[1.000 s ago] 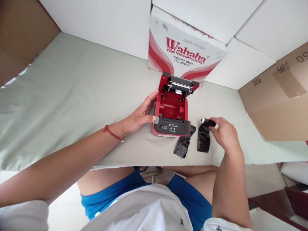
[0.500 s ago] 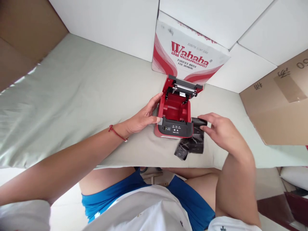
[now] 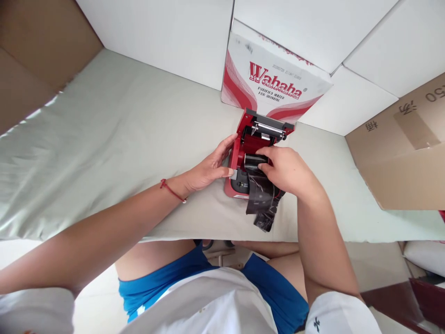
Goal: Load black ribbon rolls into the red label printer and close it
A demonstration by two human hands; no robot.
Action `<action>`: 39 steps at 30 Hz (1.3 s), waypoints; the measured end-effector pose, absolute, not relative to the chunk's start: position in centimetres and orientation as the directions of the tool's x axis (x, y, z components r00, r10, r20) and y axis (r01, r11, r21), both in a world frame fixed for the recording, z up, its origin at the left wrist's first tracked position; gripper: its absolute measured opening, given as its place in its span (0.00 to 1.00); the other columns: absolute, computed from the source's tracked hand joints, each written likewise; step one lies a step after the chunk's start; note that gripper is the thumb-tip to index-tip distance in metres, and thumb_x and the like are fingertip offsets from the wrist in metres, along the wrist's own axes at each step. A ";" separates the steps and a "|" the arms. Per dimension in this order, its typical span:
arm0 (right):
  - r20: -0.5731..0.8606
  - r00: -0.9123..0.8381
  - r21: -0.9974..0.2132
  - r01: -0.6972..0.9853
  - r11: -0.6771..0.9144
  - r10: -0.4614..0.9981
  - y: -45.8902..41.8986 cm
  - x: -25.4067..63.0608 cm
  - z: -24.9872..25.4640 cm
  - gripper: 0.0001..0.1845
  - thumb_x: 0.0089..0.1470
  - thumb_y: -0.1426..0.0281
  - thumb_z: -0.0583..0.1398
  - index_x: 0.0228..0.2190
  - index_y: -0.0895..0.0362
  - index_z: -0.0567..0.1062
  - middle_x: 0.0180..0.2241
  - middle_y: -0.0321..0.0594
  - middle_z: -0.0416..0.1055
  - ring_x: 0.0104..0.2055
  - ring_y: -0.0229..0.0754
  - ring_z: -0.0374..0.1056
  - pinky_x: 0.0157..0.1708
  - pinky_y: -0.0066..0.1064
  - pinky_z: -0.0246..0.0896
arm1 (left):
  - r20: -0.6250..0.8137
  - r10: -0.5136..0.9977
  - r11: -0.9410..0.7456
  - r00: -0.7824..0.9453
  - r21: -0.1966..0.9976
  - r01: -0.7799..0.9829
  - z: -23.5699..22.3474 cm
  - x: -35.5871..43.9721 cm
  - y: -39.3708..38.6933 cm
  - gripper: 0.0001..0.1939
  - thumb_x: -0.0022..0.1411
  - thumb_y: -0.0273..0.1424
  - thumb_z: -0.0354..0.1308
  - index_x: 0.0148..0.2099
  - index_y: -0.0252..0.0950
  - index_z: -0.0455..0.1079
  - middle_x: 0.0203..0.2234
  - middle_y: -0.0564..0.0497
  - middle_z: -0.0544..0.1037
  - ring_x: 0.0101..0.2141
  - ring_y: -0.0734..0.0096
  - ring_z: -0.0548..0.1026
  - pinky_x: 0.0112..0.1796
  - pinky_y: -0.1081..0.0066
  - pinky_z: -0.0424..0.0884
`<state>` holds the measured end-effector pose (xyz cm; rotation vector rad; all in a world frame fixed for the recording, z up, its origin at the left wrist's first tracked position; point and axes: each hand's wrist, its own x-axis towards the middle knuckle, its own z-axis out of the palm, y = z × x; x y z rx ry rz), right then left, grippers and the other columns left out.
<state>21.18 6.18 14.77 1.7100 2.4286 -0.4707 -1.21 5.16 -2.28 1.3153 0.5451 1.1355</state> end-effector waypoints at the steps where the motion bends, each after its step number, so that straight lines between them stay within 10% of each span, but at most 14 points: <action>1: -0.273 -0.337 -0.129 0.941 0.313 0.901 6.5 20.7 14.3 0.26 0.64 0.66 0.59 0.61 0.51 0.83 0.54 0.43 0.83 0.48 0.46 0.77 0.48 0.36 0.70 | 0.268 0.875 -0.133 0.404 0.934 -0.331 -2.3 -1.2 5.2 0.60 0.61 0.48 0.76 0.85 0.52 0.47 0.86 0.47 0.49 0.85 0.36 0.46 0.83 0.37 0.48; 28: -0.290 -0.319 0.070 0.933 0.352 0.902 8.3 18.6 12.2 0.22 0.65 0.66 0.62 0.57 0.52 0.84 0.52 0.49 0.83 0.49 0.53 0.78 0.48 0.41 0.68 | 0.275 0.871 -0.157 0.406 0.941 -0.300 -2.9 -1.1 5.7 0.61 0.60 0.49 0.76 0.85 0.52 0.48 0.86 0.46 0.49 0.83 0.35 0.51 0.82 0.36 0.49; 35: 0.111 -0.472 -0.233 0.843 0.485 0.875 1.3 22.2 12.8 0.20 0.76 0.61 0.56 0.57 0.52 0.83 0.58 0.39 0.82 0.55 0.42 0.79 0.56 0.38 0.75 | 0.284 0.860 -0.156 0.424 0.937 -0.311 -2.8 -1.1 5.6 0.60 0.63 0.49 0.75 0.86 0.55 0.45 0.86 0.49 0.50 0.85 0.37 0.47 0.83 0.36 0.48; 39: 0.413 -0.574 -0.179 0.710 0.681 0.707 -3.1 23.3 10.1 0.14 0.71 0.72 0.63 0.55 0.54 0.81 0.61 0.39 0.81 0.58 0.42 0.76 0.59 0.40 0.75 | 0.324 0.858 -0.243 0.398 0.939 -0.242 -2.5 -1.4 5.0 0.56 0.67 0.52 0.72 0.86 0.53 0.45 0.87 0.47 0.46 0.85 0.39 0.47 0.84 0.39 0.46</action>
